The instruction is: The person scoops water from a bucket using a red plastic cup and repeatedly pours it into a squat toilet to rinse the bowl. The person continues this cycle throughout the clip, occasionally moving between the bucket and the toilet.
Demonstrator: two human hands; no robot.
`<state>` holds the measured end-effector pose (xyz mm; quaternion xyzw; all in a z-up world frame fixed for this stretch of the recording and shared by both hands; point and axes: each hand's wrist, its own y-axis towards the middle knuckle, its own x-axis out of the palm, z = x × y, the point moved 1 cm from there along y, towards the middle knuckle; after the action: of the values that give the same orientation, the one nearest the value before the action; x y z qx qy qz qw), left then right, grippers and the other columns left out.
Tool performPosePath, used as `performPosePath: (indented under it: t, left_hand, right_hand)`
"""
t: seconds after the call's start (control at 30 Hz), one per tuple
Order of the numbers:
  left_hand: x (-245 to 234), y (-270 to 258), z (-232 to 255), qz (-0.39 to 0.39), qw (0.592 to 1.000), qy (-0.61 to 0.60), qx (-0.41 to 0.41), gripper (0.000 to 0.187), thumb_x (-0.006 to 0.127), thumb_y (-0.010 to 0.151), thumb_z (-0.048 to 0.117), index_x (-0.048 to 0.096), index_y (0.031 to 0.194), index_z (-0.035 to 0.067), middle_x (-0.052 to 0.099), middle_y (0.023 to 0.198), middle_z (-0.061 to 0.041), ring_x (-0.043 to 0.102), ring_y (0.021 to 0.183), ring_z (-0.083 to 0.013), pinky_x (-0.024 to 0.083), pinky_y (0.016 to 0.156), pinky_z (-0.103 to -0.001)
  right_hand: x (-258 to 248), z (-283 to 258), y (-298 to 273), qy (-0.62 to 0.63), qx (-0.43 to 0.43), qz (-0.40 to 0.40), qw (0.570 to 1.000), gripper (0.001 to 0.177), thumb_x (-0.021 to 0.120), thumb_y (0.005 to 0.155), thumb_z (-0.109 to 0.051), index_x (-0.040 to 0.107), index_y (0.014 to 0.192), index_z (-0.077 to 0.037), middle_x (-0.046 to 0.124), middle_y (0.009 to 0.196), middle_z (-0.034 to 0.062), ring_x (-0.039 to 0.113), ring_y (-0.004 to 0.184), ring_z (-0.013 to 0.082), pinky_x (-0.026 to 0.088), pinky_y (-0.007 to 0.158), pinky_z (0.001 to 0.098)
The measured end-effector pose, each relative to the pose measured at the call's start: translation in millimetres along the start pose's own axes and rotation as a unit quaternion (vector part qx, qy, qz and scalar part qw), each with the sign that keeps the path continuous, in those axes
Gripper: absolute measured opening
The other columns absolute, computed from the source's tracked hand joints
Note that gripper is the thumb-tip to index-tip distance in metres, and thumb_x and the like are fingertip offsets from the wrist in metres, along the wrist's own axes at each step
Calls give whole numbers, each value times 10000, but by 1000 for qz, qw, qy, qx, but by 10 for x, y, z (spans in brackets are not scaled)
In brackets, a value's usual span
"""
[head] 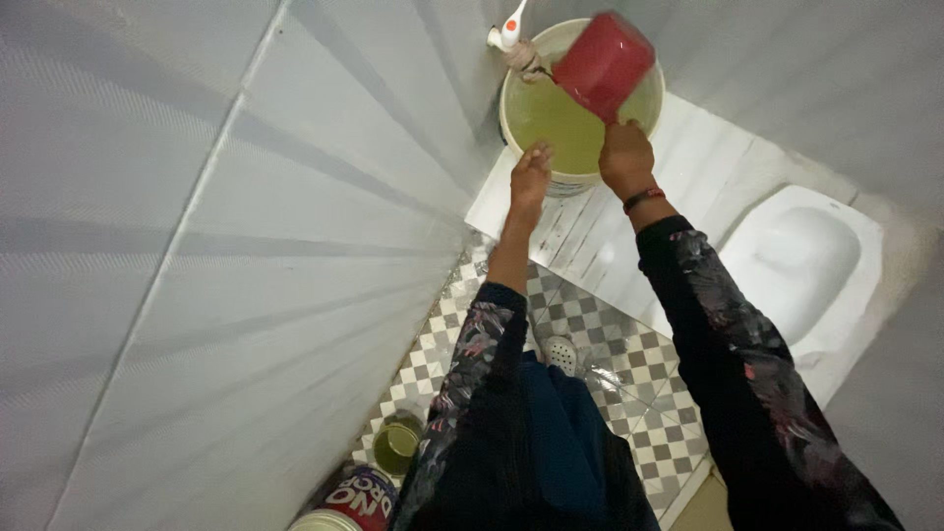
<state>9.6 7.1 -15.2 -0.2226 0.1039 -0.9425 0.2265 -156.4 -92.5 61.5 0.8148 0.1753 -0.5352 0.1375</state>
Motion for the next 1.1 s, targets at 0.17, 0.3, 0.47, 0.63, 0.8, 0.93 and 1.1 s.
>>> performPosePath:
  t: [0.17,0.3,0.47,0.63,0.8,0.93,1.1]
  left_hand:
    - [-341,-38,-68,12,994,-105,-33,454,530,1087,232,506,1472,-6,577,1429,-165,545,1324,-265,403,1132,-363]
    - [-533,-26,-18,57,990,-112,-60,422,508,1104,237,522,1439,-20,590,1431,-161,552,1354,-260,399,1176,-367]
    - [-498,-197,332,54,993,-66,-81,467,452,1084,245,477,1490,16,542,1501,-123,488,1420,-244,344,1213,-369]
    - [-383,-405,589,60,993,-3,-106,486,376,1115,308,432,1527,55,521,1525,-108,456,1440,-238,326,1222,-370]
    - [-392,-319,425,63,992,-27,-101,460,416,1098,259,484,1498,41,555,1494,-121,494,1409,-258,340,1180,-392]
    - [-379,-305,293,54,995,-31,-77,461,387,1115,270,470,1501,32,567,1483,-128,505,1401,-247,369,1176,-356]
    - [-365,-400,337,47,992,-102,-64,409,422,1101,157,475,1477,5,557,1487,-120,500,1409,-220,356,1188,-324]
  right_hand:
    - [671,86,125,-79,63,-107,989,237,557,973,-141,708,1112,-22,694,1105,276,702,981,440,582,810,535]
    - [812,-7,173,-59,1,-124,990,320,585,869,-127,720,1158,-140,712,1100,219,689,986,437,565,796,563]
    - [711,-18,202,197,-93,61,974,441,591,951,-98,647,1385,-48,712,1096,251,660,939,459,546,726,539]
    - [403,0,-13,394,275,-118,869,211,632,984,-174,637,900,20,607,702,66,516,533,160,369,423,344]
    - [-452,-361,-334,399,299,-80,863,268,669,963,-275,642,859,-29,568,617,20,474,447,108,330,358,286]
    - [-998,-511,-503,384,272,-93,877,391,668,1025,-387,657,873,-27,529,600,21,432,440,90,303,365,277]
    - [-1309,-548,-645,413,160,-116,889,323,702,965,-307,692,844,-8,562,616,34,467,445,98,318,367,278]
